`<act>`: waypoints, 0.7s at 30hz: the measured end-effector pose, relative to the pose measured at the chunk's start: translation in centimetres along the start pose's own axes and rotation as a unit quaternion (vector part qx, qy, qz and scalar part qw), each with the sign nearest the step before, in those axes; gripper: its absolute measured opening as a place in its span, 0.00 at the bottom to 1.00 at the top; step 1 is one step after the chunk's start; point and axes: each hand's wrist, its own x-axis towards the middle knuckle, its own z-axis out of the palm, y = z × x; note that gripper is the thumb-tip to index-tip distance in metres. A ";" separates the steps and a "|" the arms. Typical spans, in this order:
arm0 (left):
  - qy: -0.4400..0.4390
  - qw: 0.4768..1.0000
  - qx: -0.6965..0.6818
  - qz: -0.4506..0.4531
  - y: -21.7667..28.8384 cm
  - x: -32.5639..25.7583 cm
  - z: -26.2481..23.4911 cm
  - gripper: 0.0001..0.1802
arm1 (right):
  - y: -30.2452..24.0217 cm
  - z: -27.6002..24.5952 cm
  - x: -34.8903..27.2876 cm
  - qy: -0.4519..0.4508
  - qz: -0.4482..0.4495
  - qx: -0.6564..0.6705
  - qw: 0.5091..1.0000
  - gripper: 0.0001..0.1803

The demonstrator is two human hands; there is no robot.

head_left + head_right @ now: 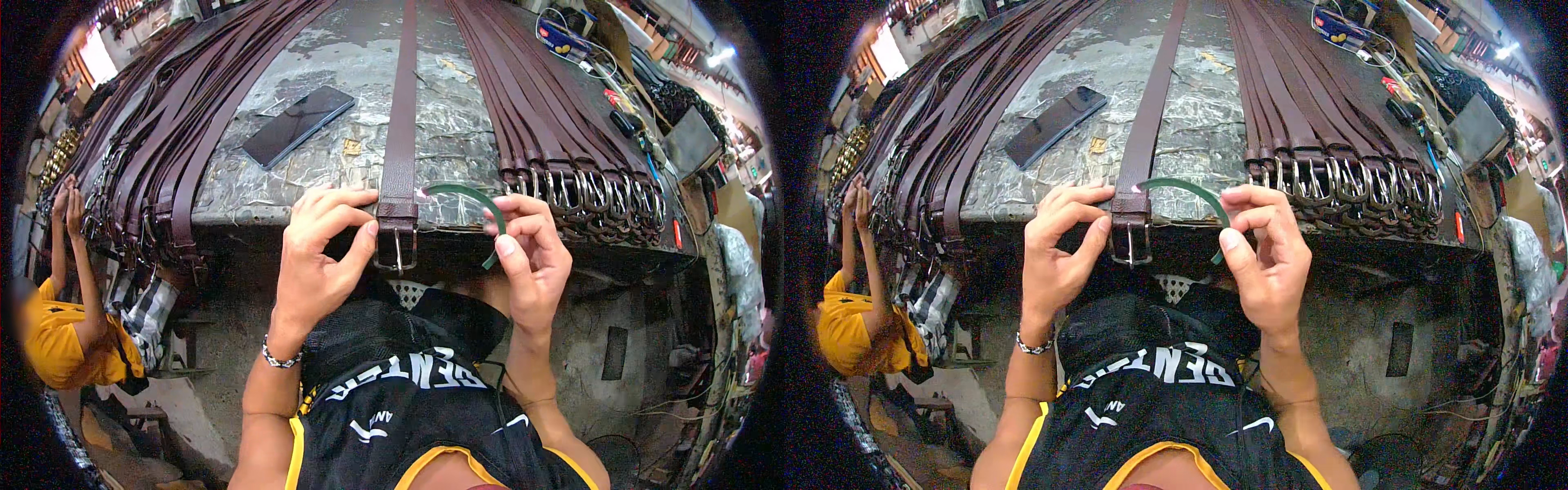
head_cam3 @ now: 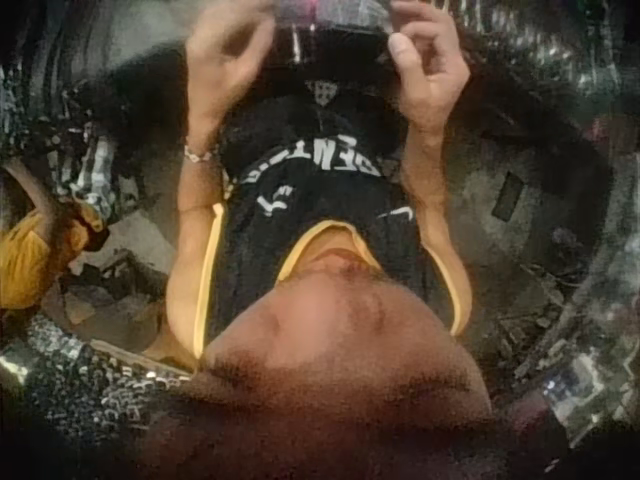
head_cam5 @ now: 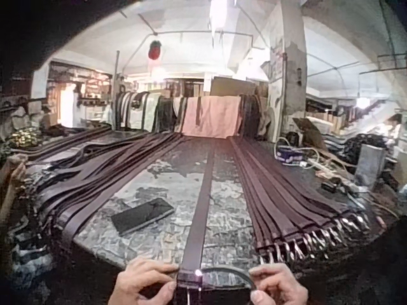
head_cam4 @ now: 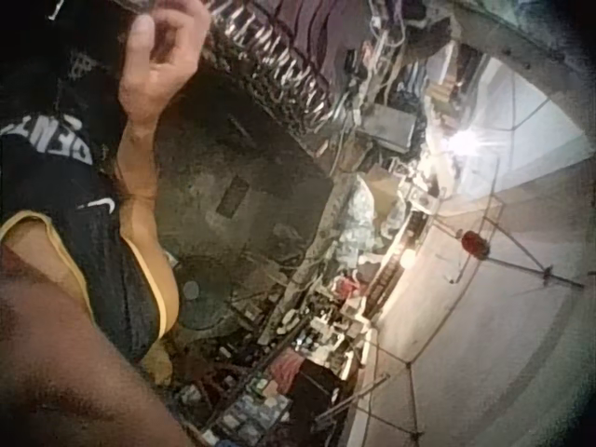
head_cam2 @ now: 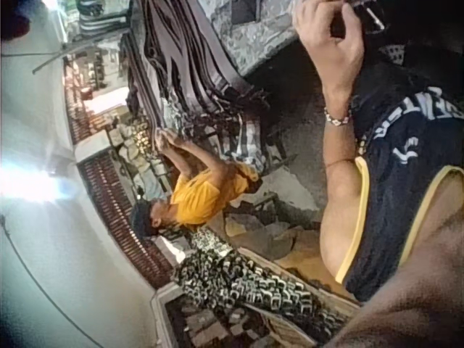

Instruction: The recorder is assembling leather belts by attaching buckles and loops, and smoothing the edges using a heating tool.

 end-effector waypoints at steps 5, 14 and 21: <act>-0.010 1.000 -0.008 0.000 0.1 -0.1 -0.3 0.02 | 0.7 1.0 0.0 0.007 -0.078 -0.075 0.994 0.05; -0.037 0.999 -0.018 0.025 0.1 -0.1 -1.0 0.02 | 0.9 1.9 -0.6 0.015 -0.102 -0.203 0.974 0.05; 0.020 0.995 -0.095 -0.034 -0.6 -0.4 -0.4 0.02 | 1.5 2.0 -0.9 0.013 -0.107 -0.220 0.970 0.06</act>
